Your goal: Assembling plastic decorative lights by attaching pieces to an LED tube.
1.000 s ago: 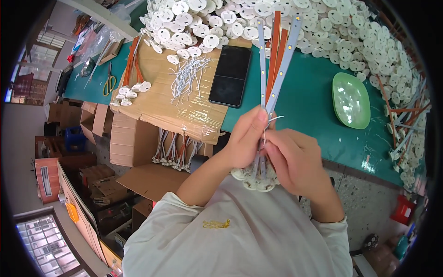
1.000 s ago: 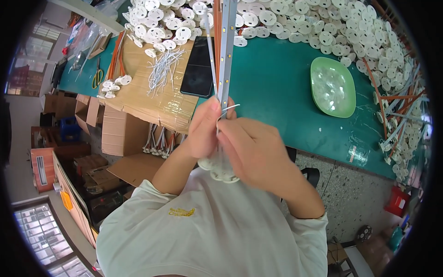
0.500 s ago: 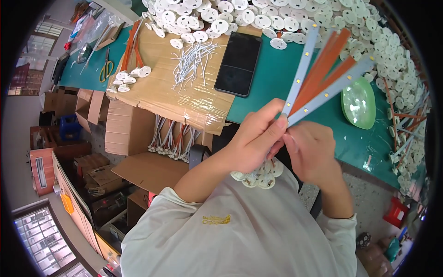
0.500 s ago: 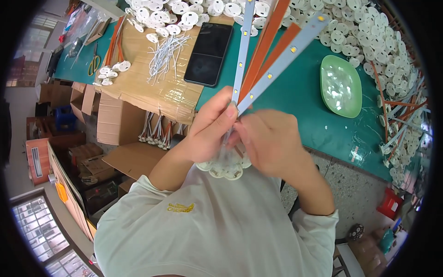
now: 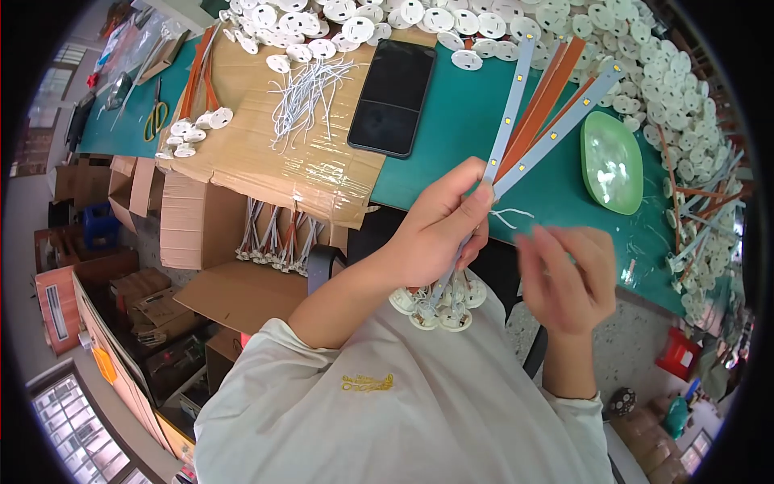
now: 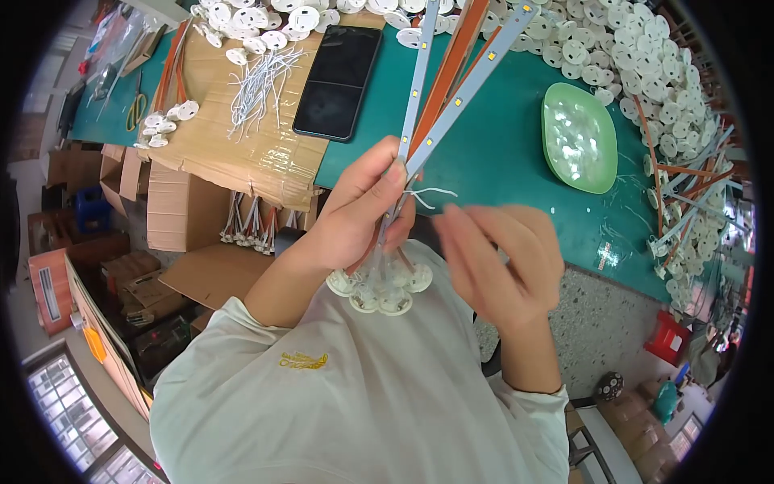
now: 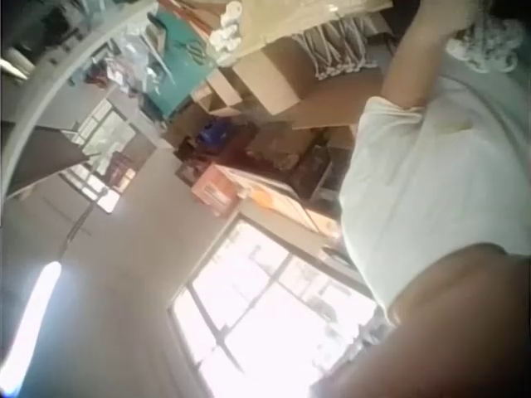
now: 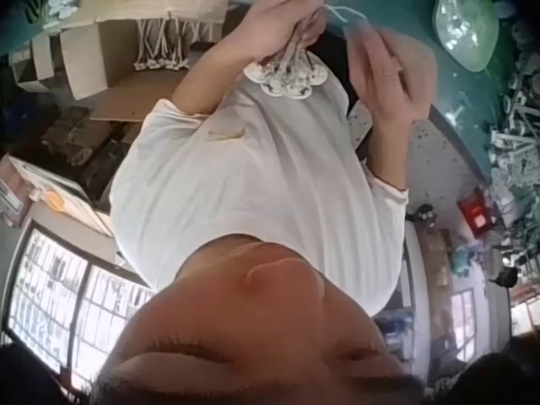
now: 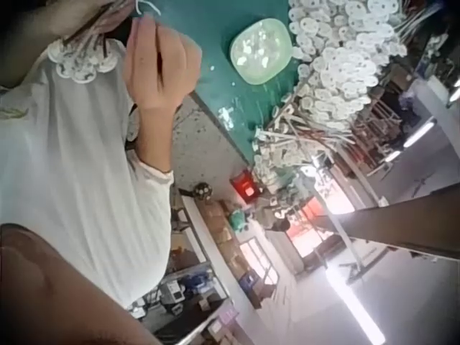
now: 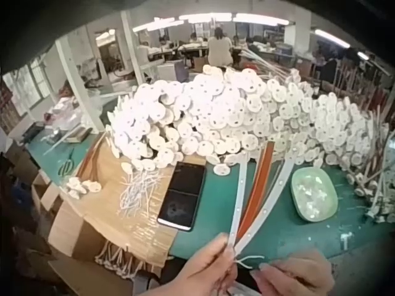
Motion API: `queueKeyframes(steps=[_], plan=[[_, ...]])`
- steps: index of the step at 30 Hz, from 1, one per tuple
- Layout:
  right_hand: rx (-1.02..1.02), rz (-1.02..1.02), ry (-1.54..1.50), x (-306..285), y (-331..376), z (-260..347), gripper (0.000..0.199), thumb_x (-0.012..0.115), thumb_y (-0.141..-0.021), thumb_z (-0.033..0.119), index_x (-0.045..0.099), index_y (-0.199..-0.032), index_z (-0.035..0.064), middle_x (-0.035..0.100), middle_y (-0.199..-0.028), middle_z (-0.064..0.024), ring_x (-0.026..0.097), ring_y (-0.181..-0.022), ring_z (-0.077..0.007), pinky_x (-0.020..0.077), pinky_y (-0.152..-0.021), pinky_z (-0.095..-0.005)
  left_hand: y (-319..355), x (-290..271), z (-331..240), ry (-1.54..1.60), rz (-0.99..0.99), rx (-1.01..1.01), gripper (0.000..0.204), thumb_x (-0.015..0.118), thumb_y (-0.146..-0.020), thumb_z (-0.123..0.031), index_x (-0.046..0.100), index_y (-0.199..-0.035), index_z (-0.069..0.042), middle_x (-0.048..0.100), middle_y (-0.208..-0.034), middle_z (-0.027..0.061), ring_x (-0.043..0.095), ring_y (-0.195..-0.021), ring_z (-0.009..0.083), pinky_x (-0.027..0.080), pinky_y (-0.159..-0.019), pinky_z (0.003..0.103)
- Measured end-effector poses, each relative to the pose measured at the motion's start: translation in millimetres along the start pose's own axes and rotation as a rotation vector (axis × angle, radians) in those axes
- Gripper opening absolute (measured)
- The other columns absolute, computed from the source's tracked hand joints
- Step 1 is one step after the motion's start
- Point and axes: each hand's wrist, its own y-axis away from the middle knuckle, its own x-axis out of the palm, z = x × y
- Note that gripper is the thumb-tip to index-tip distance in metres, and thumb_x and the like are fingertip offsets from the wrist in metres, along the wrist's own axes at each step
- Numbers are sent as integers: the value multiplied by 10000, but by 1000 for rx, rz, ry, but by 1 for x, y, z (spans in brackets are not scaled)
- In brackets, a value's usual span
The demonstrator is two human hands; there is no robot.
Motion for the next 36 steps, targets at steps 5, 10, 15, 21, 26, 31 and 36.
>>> queueKeyframes(steps=[5, 10, 15, 21, 26, 31, 36], plan=[[-86, 13, -111, 14, 0, -5, 334, 842, -606, -4, 688, -901, -38, 636, -883, -109, 612, -679, -250, 476, -553, -329, 3, 11, -5, 60, -2, 4, 224, 376, -1060, -286, 427, -1000, -77, 436, -645, -14, 408, -465, 43, 357, -417, 202], [-60, 102, -114, 15, -1, -5, 264, 787, -660, -48, 668, -896, -42, 634, -834, -110, 600, -647, -241, 453, -530, -321, 5, 8, -6, -27, 51, -27, 216, 381, -1058, -276, 429, -1001, -73, 429, -645, -21, 408, -473, 42, 361, -425, 201], [94, 227, -188, 15, -4, 5, 39, 670, -806, -22, 634, -818, -32, 604, -750, -101, 542, -574, -186, 401, -457, -283, 4, 15, -10, -234, -66, 30, 220, 405, -1049, -254, 430, -970, -50, 507, -627, 8, 498, -498, 65, 392, -457, 220], [1011, 121, -832, 16, 5, 14, 88, 627, -866, 22, 628, -921, -48, 591, -743, -71, 540, -589, -122, 403, -437, -229, 3, 14, -16, -303, -78, 11, 178, 437, -1032, -200, 447, -971, -34, 644, -716, 77, 653, -615, 127, 447, -513, 268], [345, 72, -282, 21, 6, 2, 197, 653, -802, -61, 624, -997, -63, 640, -849, -112, 604, -652, -162, 471, -475, -223, 4, 6, -8, -368, -132, 69, 183, 428, -1036, -202, 448, -970, -33, 541, -632, 52, 541, -552, 117, 416, -512, 283], [135, 172, -159, 17, 2, 4, 200, 708, -735, -75, 651, -923, -39, 668, -826, -132, 615, -616, -218, 478, -507, -270, 2, 9, -4, -389, -142, 96, 185, 424, -1037, -205, 447, -972, -33, 499, -611, 49, 475, -519, 130, 377, -491, 300], [445, 237, -335, 27, 8, 19, 32, 599, -864, -21, 625, -868, -39, 637, -735, -91, 570, -546, -151, 429, -460, -253, 2, 7, -4, -454, -116, 48, 172, 429, -1034, -193, 448, -973, -33, 523, -610, 61, 493, -506, 143, 395, -490, 294]])
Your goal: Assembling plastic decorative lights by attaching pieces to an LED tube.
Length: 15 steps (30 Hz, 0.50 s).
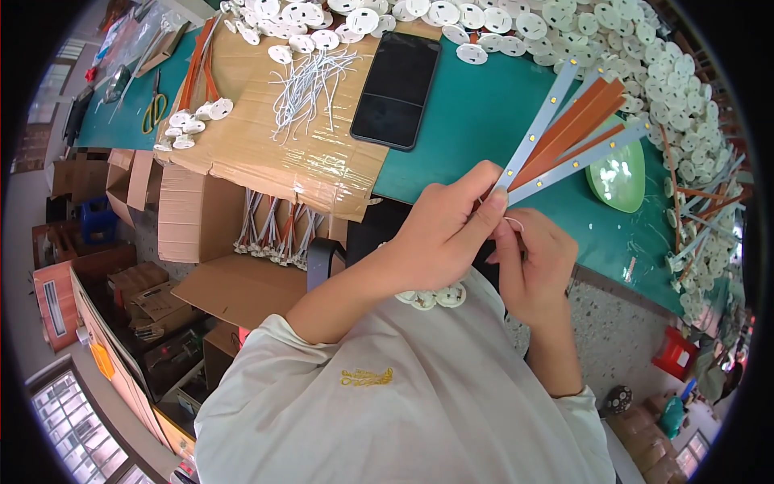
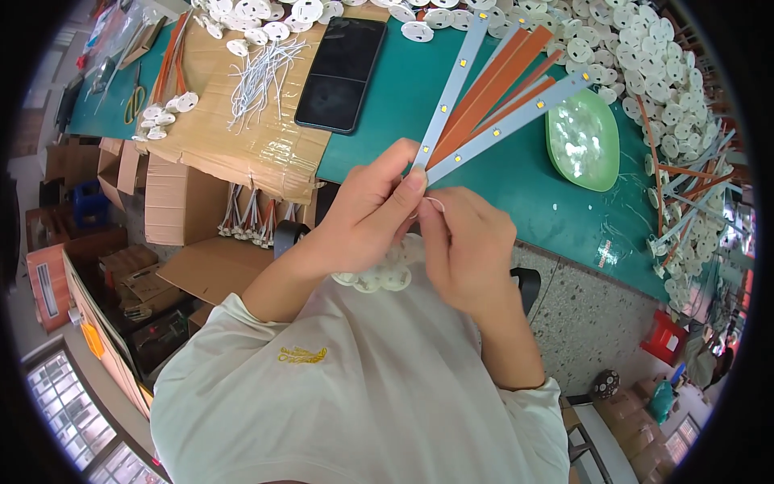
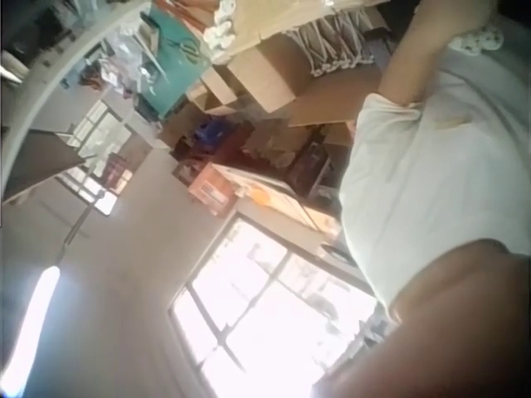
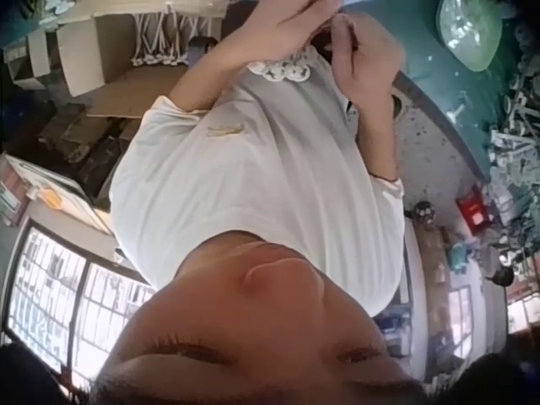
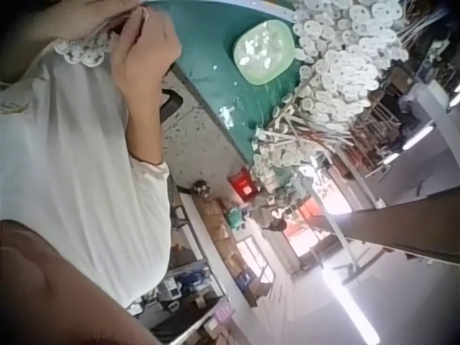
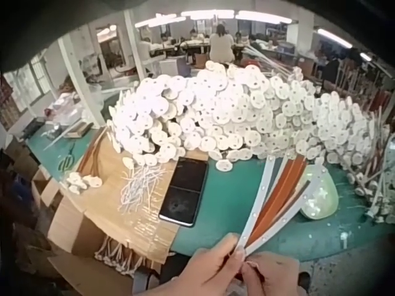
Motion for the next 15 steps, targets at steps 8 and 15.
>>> queueKeyframes(steps=[8, 15], plan=[[1040, 84, -1186, -5, 13, 16, 168, 555, -938, 137, 585, -855, -7, 583, -744, -72, 445, -483, -91, 348, -377, -222, 1, 0, 2, 70, -77, 154, 172, 449, -1030, -198, 463, -993, -31, 513, -600, 31, 485, -473, 108, 377, -459, 267], [-371, -26, 353, -22, -5, -3, 286, 742, -734, 27, 611, -980, -36, 629, -943, -163, 591, -726, -255, 471, -576, -316, 8, 0, 10, 59, 1, 110, 189, 446, -1033, -220, 481, -1027, -34, 499, -601, 25, 481, -476, 78, 377, -449, 259]])
